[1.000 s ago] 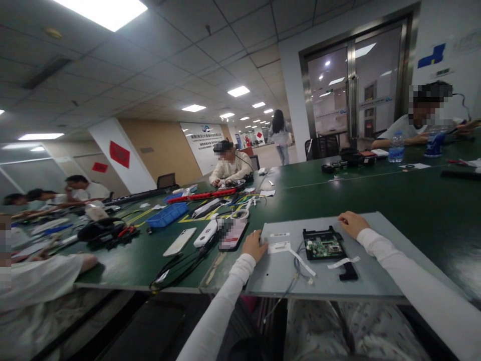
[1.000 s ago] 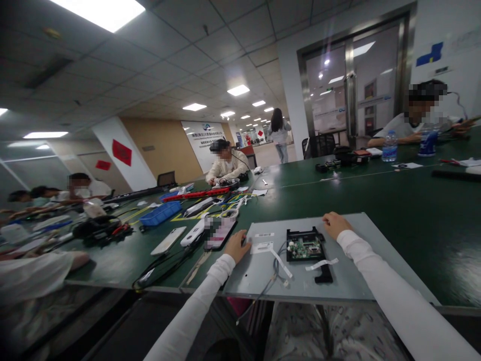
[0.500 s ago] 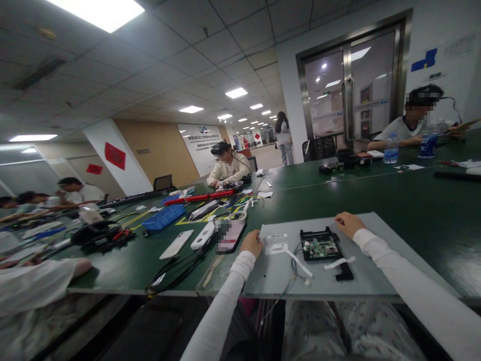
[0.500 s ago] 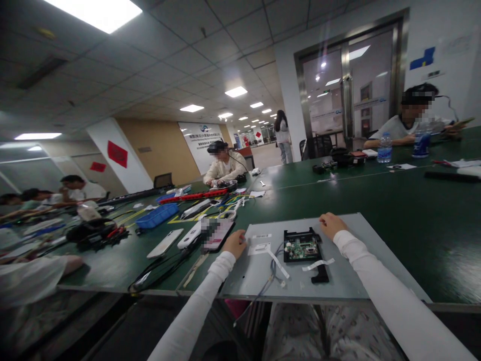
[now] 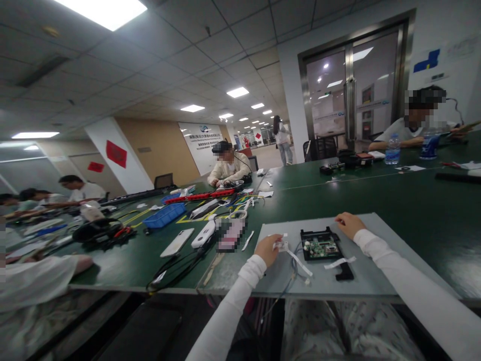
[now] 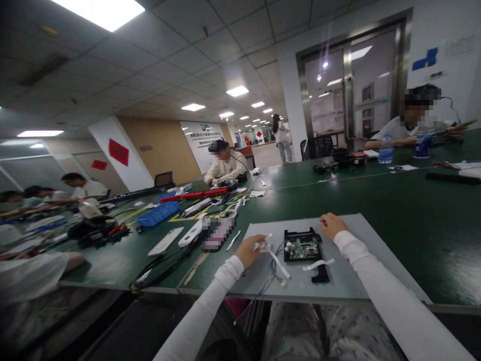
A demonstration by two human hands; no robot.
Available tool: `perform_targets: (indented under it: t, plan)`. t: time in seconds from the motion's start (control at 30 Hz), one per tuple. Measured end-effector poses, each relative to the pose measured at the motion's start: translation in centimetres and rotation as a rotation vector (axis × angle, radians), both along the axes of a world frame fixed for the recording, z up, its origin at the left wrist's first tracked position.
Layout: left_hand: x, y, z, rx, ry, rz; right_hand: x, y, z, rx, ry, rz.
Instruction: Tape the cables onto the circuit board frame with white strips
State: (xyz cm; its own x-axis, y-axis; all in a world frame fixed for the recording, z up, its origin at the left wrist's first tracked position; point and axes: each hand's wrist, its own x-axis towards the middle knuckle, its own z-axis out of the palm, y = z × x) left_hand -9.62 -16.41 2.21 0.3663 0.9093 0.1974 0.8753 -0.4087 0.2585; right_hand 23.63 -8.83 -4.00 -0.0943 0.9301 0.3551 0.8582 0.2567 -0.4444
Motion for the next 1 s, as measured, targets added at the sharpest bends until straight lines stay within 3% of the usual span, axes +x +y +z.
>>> perform_targets:
  t: [0.17, 0.3, 0.6, 1.0]
  plan:
    - [-2.3, 0.3, 1.5, 0.082, 0.309, 0.389, 0.0, 0.0, -0.2, 0.006, -0.008, -0.003]
    - [-4.3, 1.3, 2.4, 0.023, 0.395, 0.627, -0.1, 0.1, -0.2, -0.006, -0.022, -0.01]
    - [-4.9, 3.6, 2.3, -0.032, 0.362, 0.676, -0.1, 0.0, 0.1, -0.016, -0.025, -0.016]
    - [-6.0, 4.2, 1.9, -0.046, 0.239, 0.695, -0.2, -0.2, 0.4, -0.032, 0.024, -0.01]
